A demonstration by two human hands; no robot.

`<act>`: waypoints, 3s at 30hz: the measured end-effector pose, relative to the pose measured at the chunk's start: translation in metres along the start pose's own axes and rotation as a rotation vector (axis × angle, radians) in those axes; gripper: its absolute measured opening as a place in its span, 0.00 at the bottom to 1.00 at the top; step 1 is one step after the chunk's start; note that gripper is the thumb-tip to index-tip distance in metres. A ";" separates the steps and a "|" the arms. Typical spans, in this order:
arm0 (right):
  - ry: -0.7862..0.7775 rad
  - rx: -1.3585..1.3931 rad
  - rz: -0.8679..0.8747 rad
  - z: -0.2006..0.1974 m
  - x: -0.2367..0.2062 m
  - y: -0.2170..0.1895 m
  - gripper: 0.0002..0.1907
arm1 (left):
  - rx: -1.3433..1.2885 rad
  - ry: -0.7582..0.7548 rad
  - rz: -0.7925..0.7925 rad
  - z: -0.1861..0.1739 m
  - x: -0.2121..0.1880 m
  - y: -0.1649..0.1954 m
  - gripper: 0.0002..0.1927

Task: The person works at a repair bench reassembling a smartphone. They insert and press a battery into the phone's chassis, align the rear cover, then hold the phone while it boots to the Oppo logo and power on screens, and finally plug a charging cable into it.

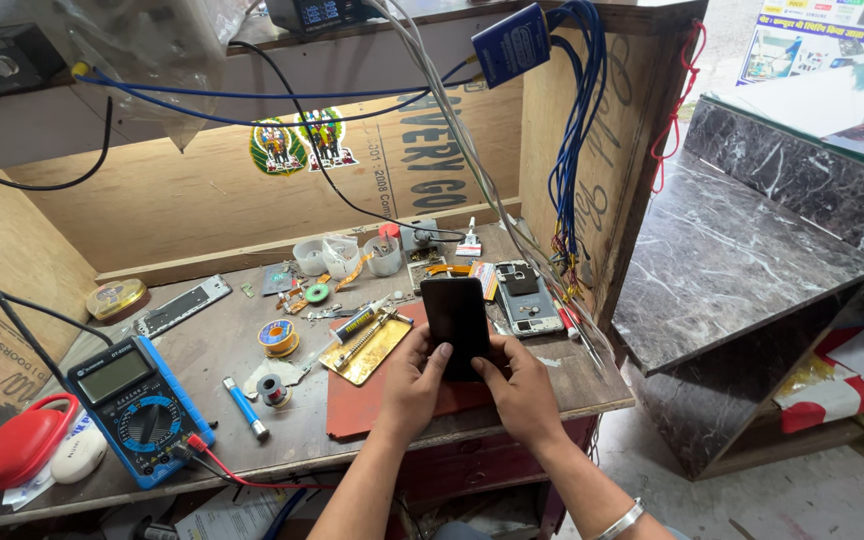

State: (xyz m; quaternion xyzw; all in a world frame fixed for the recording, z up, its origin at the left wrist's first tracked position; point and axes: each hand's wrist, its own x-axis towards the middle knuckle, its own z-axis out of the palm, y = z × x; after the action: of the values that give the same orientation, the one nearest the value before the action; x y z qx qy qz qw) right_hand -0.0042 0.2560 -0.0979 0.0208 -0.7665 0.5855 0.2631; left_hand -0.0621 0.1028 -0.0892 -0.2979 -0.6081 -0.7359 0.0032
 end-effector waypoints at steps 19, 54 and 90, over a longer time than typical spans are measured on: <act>-0.081 0.043 0.008 -0.004 -0.004 -0.003 0.17 | 0.034 -0.068 -0.063 0.004 -0.009 -0.002 0.41; -0.122 0.464 -0.111 -0.018 -0.034 0.043 0.09 | -0.428 -0.029 -0.127 -0.030 -0.005 -0.014 0.39; 0.195 -0.372 0.243 -0.153 -0.046 0.065 0.14 | 0.079 -0.015 -0.088 -0.003 0.001 -0.019 0.18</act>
State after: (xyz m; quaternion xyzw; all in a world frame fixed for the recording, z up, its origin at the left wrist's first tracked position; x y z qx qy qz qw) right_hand 0.0713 0.4027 -0.1488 -0.1770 -0.8290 0.4610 0.2625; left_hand -0.0707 0.1054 -0.1057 -0.2757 -0.6491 -0.7086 -0.0221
